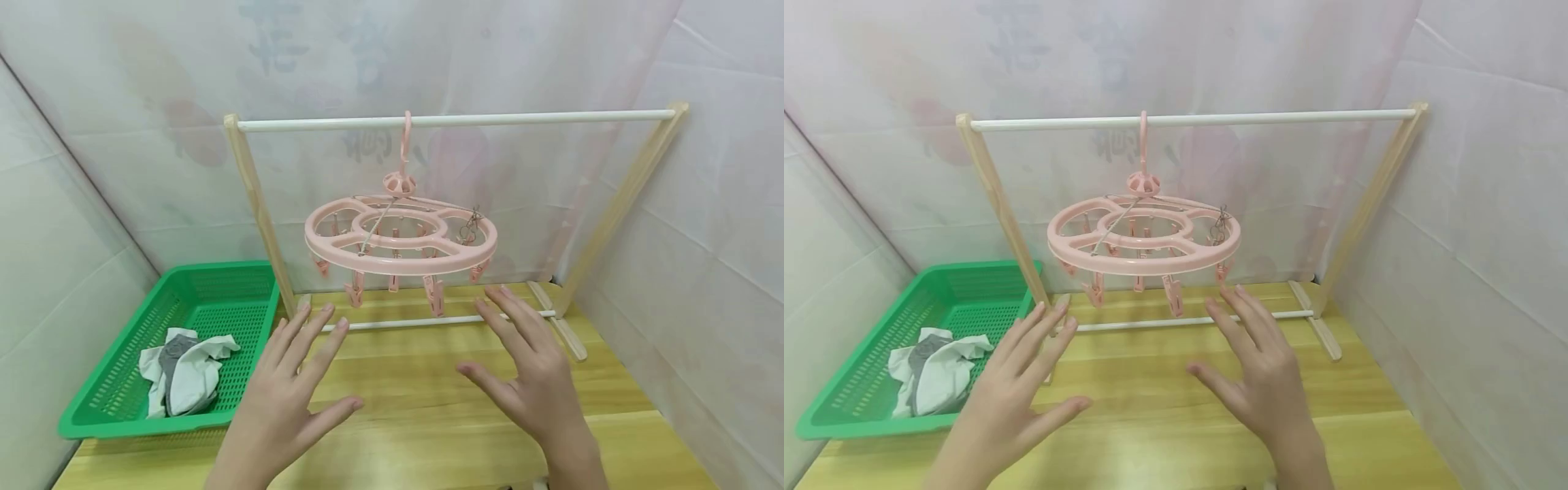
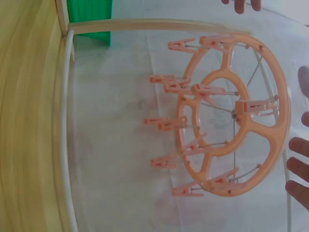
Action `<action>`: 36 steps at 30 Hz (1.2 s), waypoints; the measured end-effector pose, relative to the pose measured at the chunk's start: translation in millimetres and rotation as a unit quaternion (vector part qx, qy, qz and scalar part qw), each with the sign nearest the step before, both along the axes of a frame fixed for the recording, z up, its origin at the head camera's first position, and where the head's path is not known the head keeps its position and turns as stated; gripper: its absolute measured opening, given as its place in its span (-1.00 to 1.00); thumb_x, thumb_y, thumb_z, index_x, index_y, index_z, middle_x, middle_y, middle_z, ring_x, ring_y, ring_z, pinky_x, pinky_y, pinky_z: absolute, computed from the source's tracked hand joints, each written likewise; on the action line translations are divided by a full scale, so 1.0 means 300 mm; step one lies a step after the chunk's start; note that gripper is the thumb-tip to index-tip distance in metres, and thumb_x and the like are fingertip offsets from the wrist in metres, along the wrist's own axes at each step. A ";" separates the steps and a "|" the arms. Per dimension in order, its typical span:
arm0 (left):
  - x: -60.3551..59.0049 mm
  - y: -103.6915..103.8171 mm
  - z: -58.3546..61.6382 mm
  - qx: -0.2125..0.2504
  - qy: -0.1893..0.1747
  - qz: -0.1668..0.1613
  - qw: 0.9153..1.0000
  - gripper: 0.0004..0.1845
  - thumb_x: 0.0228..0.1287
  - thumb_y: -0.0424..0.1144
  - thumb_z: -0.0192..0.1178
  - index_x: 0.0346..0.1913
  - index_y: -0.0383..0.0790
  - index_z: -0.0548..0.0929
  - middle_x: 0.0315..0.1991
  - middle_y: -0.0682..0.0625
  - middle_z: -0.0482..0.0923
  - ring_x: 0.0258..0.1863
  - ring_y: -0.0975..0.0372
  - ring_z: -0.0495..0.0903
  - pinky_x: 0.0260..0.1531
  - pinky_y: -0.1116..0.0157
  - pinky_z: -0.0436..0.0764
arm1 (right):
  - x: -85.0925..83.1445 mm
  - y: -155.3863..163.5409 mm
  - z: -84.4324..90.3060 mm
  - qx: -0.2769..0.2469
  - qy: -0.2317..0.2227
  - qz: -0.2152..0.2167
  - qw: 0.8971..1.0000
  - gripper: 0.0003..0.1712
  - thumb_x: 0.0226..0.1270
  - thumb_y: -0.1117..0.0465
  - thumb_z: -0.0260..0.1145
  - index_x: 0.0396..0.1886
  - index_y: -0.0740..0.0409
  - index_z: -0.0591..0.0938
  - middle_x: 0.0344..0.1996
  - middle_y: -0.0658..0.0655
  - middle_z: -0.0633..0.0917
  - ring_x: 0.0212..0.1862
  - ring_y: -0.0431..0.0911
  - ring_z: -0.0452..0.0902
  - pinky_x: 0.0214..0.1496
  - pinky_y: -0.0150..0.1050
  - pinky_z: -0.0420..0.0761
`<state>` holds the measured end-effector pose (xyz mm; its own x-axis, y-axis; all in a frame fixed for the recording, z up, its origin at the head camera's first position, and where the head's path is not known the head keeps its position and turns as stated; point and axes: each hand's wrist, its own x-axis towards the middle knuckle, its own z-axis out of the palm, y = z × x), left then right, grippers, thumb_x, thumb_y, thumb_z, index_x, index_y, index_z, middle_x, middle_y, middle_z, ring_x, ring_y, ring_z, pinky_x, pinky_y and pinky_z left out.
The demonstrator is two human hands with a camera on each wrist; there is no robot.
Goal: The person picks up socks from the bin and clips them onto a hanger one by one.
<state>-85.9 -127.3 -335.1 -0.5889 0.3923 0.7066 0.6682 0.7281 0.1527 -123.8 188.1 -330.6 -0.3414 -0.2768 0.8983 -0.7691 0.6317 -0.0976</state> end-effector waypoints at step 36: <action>-0.163 0.142 0.059 0.090 0.169 -0.080 0.978 -0.52 0.40 0.00 0.22 0.26 -0.15 0.60 0.29 -0.14 0.52 0.37 -0.22 0.33 0.36 -0.11 0.33 | -0.219 -0.145 -0.037 -0.099 0.066 -0.017 0.993 -0.74 0.50 0.15 0.23 -0.12 0.25 0.73 -0.03 0.33 0.67 0.11 0.26 0.55 0.35 -0.23 0.45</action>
